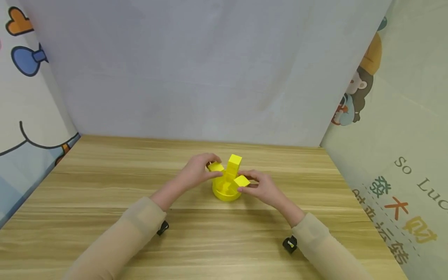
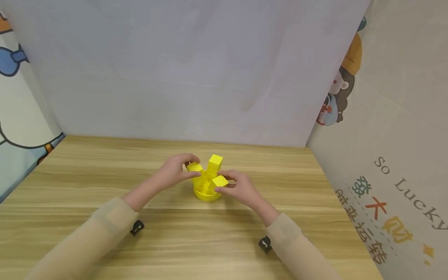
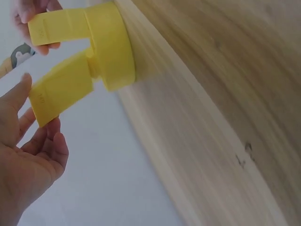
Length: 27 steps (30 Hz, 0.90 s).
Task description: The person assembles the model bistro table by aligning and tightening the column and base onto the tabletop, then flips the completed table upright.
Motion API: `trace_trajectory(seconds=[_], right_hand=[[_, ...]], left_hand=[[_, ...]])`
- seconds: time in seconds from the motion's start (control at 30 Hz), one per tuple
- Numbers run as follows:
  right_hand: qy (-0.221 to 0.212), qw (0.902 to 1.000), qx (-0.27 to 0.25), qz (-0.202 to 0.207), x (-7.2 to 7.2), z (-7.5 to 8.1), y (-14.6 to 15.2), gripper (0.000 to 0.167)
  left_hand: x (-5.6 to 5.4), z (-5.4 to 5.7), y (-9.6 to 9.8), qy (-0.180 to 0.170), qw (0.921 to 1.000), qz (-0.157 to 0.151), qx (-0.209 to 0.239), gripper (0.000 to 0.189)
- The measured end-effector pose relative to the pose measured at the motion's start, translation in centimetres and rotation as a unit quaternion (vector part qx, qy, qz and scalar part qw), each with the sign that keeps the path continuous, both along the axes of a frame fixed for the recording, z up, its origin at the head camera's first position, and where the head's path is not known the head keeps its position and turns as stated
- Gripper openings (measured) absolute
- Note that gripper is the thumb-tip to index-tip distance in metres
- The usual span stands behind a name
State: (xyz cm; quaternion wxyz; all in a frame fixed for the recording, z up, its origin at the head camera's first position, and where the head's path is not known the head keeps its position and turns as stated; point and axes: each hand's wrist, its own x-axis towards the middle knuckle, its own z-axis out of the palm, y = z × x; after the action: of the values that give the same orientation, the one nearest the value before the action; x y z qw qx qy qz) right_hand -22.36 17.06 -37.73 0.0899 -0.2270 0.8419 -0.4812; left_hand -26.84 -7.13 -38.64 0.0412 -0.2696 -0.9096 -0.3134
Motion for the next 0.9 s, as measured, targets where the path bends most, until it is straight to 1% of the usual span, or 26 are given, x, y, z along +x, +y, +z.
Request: trace_trajectory(seconds=[0.1, 0.23, 0.3, 0.37, 0.43, 0.5, 0.7, 0.77, 0.9], right_hand=[[0.007, 1.0000, 0.003, -0.002, -0.9, -1.2, 0.2, 0.049], [0.010, 0.9999, -0.003, -0.008, -2.2, -2.8, 0.5, 0.050], [0.009, 0.9999, -0.010, -0.011, -2.5, -3.1, 0.4, 0.050], [0.011, 0.9998, -0.012, -0.013, -2.7, -3.2, 0.3, 0.050], [0.008, 0.9997, -0.014, -0.015, -2.8, -3.2, 0.2, 0.050], [0.007, 0.9997, -0.013, -0.018, -2.8, -3.0, 0.1, 0.050], [0.012, 0.9997, -0.009, -0.018, -1.8, -1.1, -0.8, 0.048], [0.013, 0.9997, -0.010, -0.015, -1.5, -0.6, -0.8, 0.048], [0.014, 0.9998, -0.012, -0.009, -1.4, -0.3, -0.8, 0.048]], left_hand=[[-0.7, 0.0, -0.7, -0.017, 0.9996, -0.021, 0.004, 0.043], [-1.3, 0.3, -2.2, -0.040, 0.9973, -0.061, 0.006, 0.042], [-1.5, 0.5, -2.7, -0.045, 0.9961, -0.076, 0.002, 0.043], [-1.7, 0.6, -2.9, -0.043, 0.9954, -0.085, -0.006, 0.042], [-1.9, 0.6, -2.9, -0.038, 0.9956, -0.084, -0.014, 0.042], [-2.0, 0.7, -2.7, -0.036, 0.9962, -0.077, -0.020, 0.042], [-2.1, 1.2, -2.2, -0.030, 0.9978, -0.044, -0.040, 0.045], [-2.0, 1.2, -1.8, -0.031, 0.9979, -0.033, -0.047, 0.047], [-1.9, 1.3, -1.5, -0.031, 0.9979, -0.033, -0.045, 0.046]])
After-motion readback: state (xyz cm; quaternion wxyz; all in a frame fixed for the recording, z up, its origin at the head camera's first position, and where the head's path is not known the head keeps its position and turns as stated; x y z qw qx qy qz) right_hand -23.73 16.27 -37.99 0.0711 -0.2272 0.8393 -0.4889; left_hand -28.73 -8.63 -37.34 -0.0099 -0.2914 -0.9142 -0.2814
